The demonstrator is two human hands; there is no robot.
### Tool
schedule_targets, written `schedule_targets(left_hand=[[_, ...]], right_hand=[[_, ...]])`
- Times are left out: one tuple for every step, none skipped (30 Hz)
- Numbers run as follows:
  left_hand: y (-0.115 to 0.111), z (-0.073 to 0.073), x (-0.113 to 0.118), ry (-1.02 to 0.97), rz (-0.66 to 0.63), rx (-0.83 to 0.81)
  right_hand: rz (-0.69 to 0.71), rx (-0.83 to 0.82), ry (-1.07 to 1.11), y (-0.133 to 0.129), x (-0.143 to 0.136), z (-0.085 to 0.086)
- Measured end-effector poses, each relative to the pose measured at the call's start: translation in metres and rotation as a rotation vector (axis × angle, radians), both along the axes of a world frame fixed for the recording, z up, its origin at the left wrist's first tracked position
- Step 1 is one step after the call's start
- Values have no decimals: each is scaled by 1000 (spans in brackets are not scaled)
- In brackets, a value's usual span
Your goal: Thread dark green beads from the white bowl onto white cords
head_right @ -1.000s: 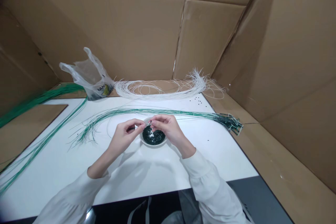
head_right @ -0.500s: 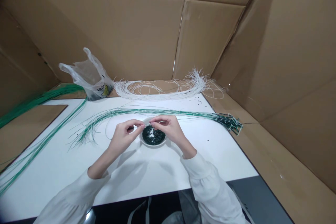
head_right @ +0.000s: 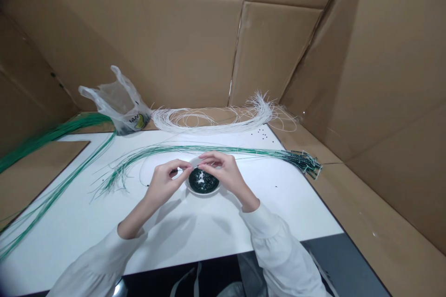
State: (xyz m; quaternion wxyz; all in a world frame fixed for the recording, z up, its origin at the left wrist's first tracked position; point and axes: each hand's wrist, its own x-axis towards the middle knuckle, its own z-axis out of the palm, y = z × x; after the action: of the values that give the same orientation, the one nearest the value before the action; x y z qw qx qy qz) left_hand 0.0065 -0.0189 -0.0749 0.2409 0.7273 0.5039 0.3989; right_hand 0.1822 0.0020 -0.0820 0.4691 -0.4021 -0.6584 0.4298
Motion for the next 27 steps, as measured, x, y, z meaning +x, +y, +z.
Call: schedule_targets(left_hand=[[0, 0, 0, -2, -2, 0], [0, 0, 0, -2, -2, 0], [0, 0, 0, -1, -2, 1], [0, 0, 0, 1, -2, 2], [0, 0, 0, 2, -2, 4], [0, 0, 0, 4, -2, 7], [0, -1, 0, 5, -3, 9], [0, -1, 0, 4, -5, 12], [0, -1, 0, 4, -7, 14], [0, -1, 0, 4, -8, 14], [0, -1, 0, 4, -7, 15], [0, 0, 0, 2, -6, 15], [0, 0, 0, 2, -5, 15], [0, 0, 0, 3, -3, 14], [0, 0, 0, 5, -2, 13], [0, 0, 0, 6, -2, 13], [0, 0, 0, 6, -2, 14], [0, 0, 0, 6, -2, 14], [0, 0, 1, 6, -1, 15], [0, -1, 0, 6, -1, 15], [0, -1, 0, 6, 0, 16], [0, -1, 0, 7, 0, 16], [0, -1, 0, 9, -1, 15], [0, -1, 0, 12, -2, 14], [0, -1, 0, 13, -2, 14], [0, -1, 0, 15, -1, 12], [0, -1, 0, 16, -1, 12]], right_hand=[[1, -2, -2, 0, 0, 0], [2, -2, -4, -1, -1, 1], [3, -3, -6, -1, -1, 1], [3, -3, -7, -1, -1, 1], [4, -4, -6, -1, -2, 1], [5, -4, -5, -1, -2, 1], [7, -3, -5, -1, -2, 0], [10, -1, -5, -1, -2, 0], [12, 0, -5, -1, -3, 0], [12, 2, -6, -1, -3, 0], [11, 4, -7, -1, -3, 0], [10, 4, -8, -1, -3, 0], [8, 4, -11, -1, -3, 0], [5, 5, -15, -2, -3, 0], [3, 6, -20, -2, -3, 0], [3, 7, -24, -2, -3, 0], [1, 7, -27, -2, -3, 1], [0, 7, -30, -2, -3, 1], [-2, 9, -33, -3, -3, 2], [-3, 9, -35, -3, -3, 2], [-4, 10, -36, -3, -3, 2], [-4, 12, -37, -3, -4, 2], [-3, 15, -37, -3, -4, 2], [0, 17, -36, -3, -4, 2], [2, 19, -36, -2, -3, 1], [3, 21, -36, -2, -3, 1], [4, 24, -36, -2, -3, 0]])
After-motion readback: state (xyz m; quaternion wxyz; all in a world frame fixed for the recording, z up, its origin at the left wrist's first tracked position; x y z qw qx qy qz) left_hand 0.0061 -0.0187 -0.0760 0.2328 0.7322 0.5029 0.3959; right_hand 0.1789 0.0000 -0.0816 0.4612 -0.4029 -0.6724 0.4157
